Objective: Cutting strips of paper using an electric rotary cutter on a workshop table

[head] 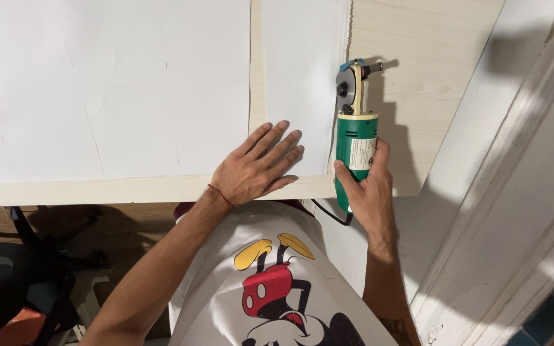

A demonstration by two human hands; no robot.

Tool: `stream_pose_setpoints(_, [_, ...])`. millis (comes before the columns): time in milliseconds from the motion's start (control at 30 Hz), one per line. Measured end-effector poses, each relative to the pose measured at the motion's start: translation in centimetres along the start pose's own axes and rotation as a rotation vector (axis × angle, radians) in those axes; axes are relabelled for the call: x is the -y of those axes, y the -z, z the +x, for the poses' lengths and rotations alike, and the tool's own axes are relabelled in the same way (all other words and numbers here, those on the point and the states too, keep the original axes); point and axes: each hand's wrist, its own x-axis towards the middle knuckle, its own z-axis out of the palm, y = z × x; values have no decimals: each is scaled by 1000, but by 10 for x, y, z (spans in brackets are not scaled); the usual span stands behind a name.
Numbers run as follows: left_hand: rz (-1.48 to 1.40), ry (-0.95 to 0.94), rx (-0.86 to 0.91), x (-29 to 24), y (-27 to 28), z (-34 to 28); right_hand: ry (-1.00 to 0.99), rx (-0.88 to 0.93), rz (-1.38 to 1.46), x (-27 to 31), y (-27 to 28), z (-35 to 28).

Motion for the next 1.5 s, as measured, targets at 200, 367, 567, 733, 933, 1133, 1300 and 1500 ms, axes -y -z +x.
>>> stream_pose_setpoints(200, [-10, -4, 4, 1, 2, 0, 7, 2, 1, 1, -1, 4])
stream_pose_setpoints(367, [-7, -5, 4, 1, 2, 0, 14, 3, -1, 2, 0, 8])
stream_pose_setpoints(567, [-20, -9, 9, 3, 1, -1, 25, 3, -1, 10, 0, 13])
stream_pose_setpoints(733, [-15, -9, 16, 2, 2, -1, 24, 7, 0, 12, 0, 16])
stream_pose_setpoints(933, [-25, -3, 11, 2, 2, -1, 29, 1, -1, 15, -1, 20])
stream_pose_setpoints(1133, [-23, 1, 0, 1, 0, -1, 38, 0, -11, 19, -1, 25])
stream_pose_setpoints(1300, [-13, -2, 8, 2, -1, -1, 55, 1, -13, 20, 1, 30])
stream_pose_setpoints(1500, [-26, 1, 2, 1, 1, 0, 62, -7, -15, 24, 2, 35])
